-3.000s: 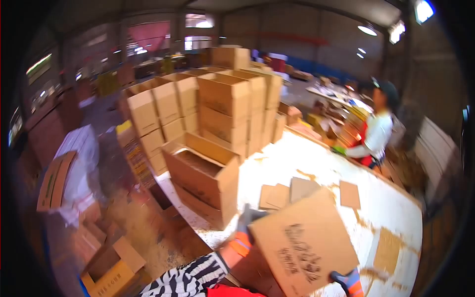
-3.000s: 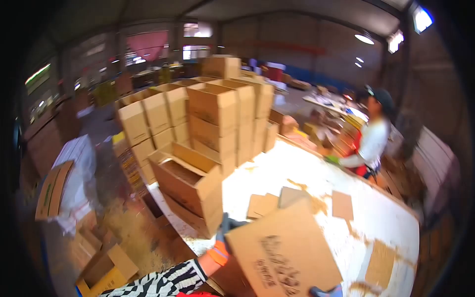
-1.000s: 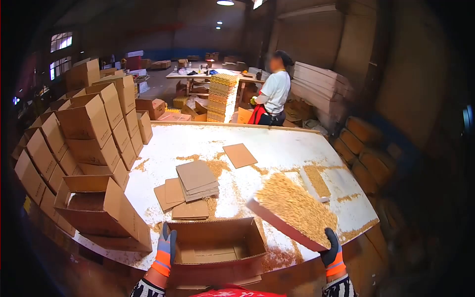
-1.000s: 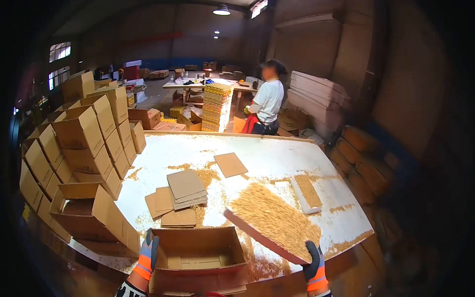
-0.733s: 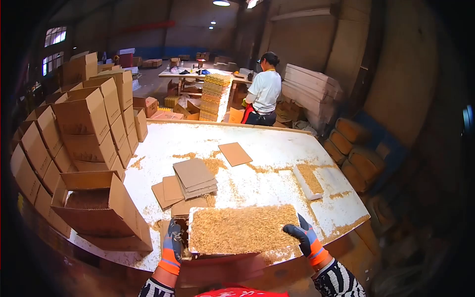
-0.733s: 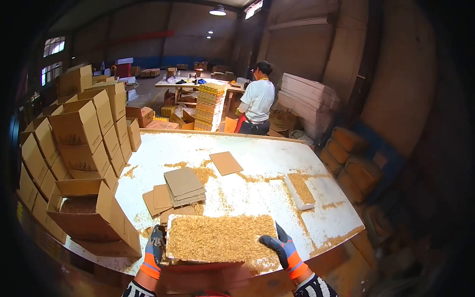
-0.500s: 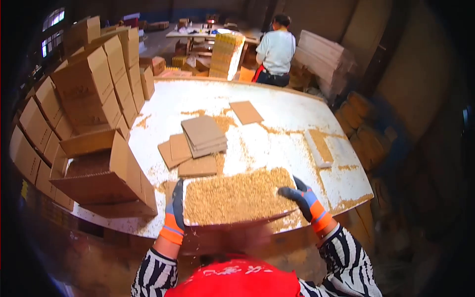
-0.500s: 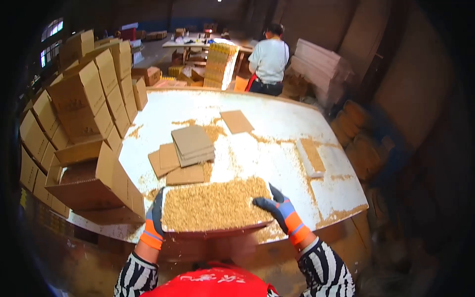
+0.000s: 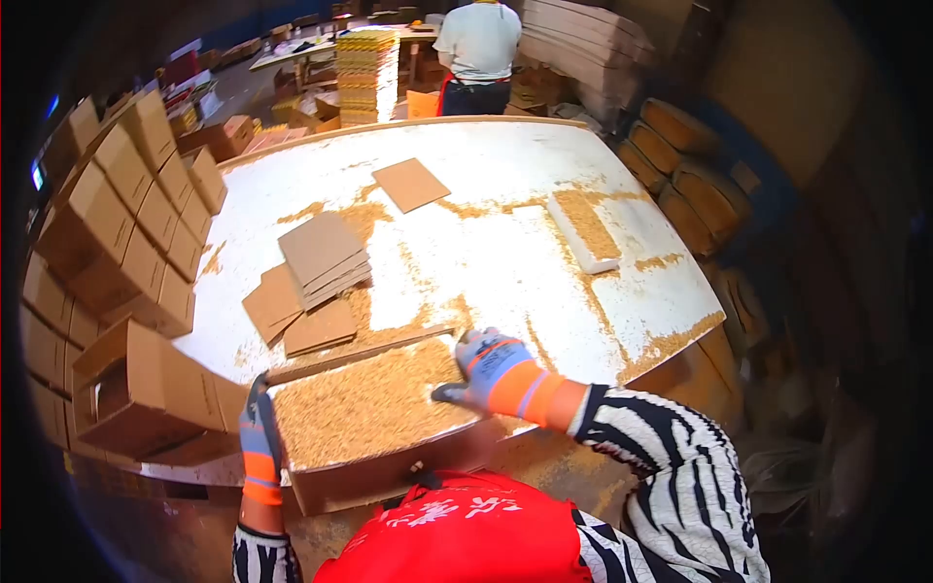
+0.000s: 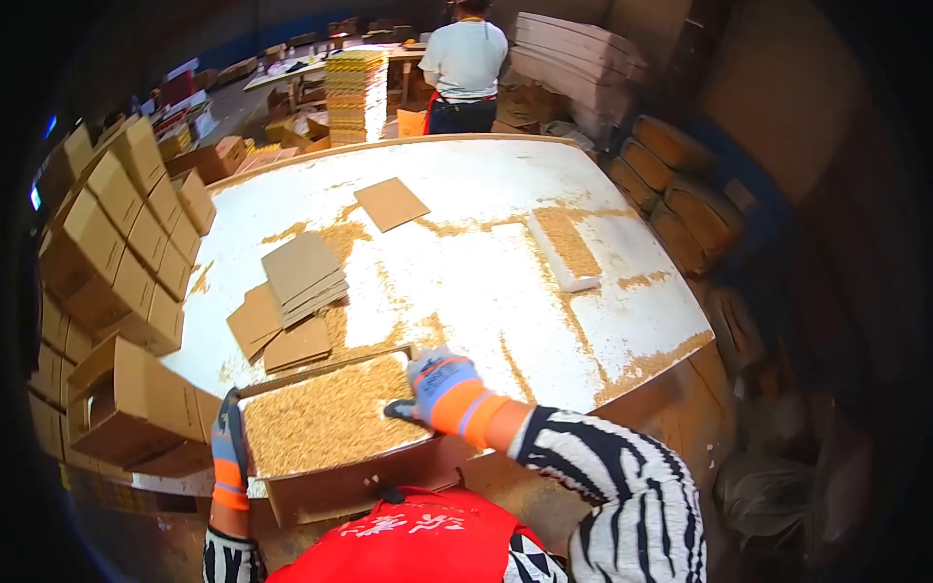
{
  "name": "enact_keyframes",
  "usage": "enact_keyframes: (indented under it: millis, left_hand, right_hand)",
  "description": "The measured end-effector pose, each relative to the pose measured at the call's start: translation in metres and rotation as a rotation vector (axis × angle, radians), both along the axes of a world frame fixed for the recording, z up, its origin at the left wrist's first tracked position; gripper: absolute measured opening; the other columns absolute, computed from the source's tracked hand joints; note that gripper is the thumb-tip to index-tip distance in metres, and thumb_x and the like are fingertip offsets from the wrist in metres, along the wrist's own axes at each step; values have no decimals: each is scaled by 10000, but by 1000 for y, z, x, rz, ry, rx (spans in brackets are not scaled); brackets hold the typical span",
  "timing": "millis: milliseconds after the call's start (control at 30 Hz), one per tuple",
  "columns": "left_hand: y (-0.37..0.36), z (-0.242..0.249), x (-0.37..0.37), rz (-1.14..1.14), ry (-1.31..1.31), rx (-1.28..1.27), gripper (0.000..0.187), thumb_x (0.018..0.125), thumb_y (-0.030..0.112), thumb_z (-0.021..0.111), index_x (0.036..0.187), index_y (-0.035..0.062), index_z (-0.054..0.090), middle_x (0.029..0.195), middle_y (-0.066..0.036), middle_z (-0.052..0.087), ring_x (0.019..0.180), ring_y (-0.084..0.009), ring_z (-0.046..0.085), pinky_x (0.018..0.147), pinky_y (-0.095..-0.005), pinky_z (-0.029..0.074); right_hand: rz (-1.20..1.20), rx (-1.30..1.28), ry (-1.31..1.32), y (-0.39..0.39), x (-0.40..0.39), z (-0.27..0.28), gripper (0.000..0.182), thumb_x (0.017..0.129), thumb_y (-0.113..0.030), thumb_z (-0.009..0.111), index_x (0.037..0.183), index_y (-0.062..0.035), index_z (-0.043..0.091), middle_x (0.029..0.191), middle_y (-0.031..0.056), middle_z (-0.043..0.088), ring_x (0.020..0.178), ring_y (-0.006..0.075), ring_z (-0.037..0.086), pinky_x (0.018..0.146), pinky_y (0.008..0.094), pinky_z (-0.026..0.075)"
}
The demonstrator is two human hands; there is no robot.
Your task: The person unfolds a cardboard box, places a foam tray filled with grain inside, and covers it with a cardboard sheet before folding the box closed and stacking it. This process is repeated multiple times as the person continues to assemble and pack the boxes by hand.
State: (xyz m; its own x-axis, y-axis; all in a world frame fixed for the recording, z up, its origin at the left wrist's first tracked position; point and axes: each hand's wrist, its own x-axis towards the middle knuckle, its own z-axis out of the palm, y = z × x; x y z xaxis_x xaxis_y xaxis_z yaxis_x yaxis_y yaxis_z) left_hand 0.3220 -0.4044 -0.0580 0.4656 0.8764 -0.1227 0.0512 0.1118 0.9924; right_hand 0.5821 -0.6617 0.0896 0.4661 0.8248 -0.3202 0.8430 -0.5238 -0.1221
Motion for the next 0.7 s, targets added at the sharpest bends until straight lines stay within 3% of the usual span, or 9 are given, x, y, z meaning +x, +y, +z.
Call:
enact_keyframes:
  millis: [67,167,233,267,367,400,433,567,700]
  left_hand:
    - [3,9,-5,-21,71,64,403,957,252,495,1234,-38,532,1132,-30,556,1007,-106,488,904,-235,382]
    - [0,11,-12,-176,310,652,318,962,96,398,1249,-15,481,1152,-182,568,1034,-287,554,910,-354,445]
    - [10,-10,-30,-126,449,721,337,974,131,370,1245,-31,489,1184,-193,565,1080,-285,542,961,-353,414]
    - [-5,12,-18,-114,431,643,371,977,185,381,1244,-46,496,1208,-178,565,1118,-266,526,979,-342,392]
    - [-20,42,-6,-117,490,617,419,979,240,390,1251,-59,502,1230,-168,568,1153,-247,516,999,-325,370]
    - [-20,43,-9,-99,527,607,419,979,240,390,1250,-59,504,1229,-170,569,1149,-248,520,998,-324,371]
    - [-22,46,-9,-82,564,596,420,979,240,390,1250,-59,505,1227,-173,570,1145,-249,523,997,-323,373]
    - [-15,43,-21,-86,562,522,388,983,209,369,1198,-63,544,1186,-193,587,1093,-286,554,975,-338,399]
    - [7,49,-47,-201,826,691,368,983,203,363,1169,-54,549,1139,-162,599,1032,-219,554,919,-317,423]
  right_hand:
    - [8,168,4,-6,9,-19,741,739,-657,596,1081,-1,554,1065,212,567,999,373,563,874,427,455]
    - [-132,600,568,-23,41,-46,672,699,-491,756,1152,-44,538,981,150,561,846,245,571,779,337,484]
    - [-237,1036,591,-40,83,-95,628,747,-222,773,1299,-108,496,912,47,567,704,81,520,611,221,462]
    - [-449,911,583,-57,119,-100,560,779,-178,740,1290,-135,513,827,8,573,663,50,511,597,187,445]
    - [-1033,978,588,-110,266,-182,568,788,-191,724,1304,-195,489,750,21,579,527,92,509,476,246,458]
    - [-1187,1004,560,-128,307,-197,644,775,-169,730,1345,-201,432,836,58,620,631,115,572,560,265,501]
    - [-964,1166,252,-151,364,-269,685,761,-191,738,1360,-193,406,972,124,646,787,192,628,709,313,522]
    - [-1042,476,-104,-170,390,-248,636,782,-265,699,1341,-159,414,1097,160,632,933,332,627,824,372,495]
    - [-909,810,2,-199,367,-281,335,807,-216,660,1103,-100,555,993,102,656,892,273,643,792,362,500]
